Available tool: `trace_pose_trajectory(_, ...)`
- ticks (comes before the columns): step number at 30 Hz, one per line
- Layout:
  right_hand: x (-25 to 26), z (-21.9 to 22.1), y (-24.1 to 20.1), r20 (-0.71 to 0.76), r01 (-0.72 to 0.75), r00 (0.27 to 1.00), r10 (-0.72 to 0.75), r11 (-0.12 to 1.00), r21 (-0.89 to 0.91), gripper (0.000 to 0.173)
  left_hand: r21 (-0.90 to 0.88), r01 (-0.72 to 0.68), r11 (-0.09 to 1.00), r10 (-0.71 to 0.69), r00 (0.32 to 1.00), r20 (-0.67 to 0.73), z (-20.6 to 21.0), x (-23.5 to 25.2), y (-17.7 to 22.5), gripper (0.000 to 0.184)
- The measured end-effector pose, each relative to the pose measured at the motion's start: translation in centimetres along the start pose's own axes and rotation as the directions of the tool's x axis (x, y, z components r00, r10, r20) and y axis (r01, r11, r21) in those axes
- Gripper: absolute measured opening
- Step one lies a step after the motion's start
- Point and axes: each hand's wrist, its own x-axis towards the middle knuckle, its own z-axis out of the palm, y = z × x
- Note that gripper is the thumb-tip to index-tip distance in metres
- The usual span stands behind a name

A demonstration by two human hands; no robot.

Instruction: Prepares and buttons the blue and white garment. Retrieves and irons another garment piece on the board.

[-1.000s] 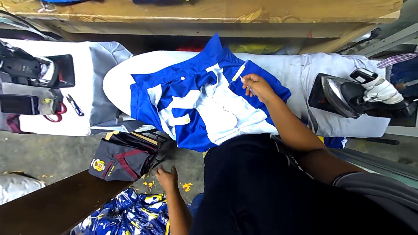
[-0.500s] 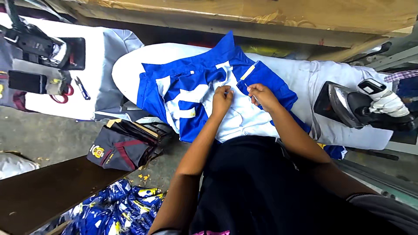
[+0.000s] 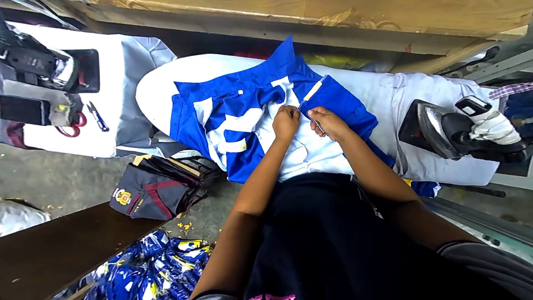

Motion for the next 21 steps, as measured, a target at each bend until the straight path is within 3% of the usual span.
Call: trace_pose_trajectory(21, 2.7, 1.1, -0.5, 0.053, -0.055, 0.997, 0.048, 0.989, 0.137, 0.019, -0.091, -0.058, 0.994, 0.053, 0.997, -0.053, 0.4, 0.1, -1.3, 0.025)
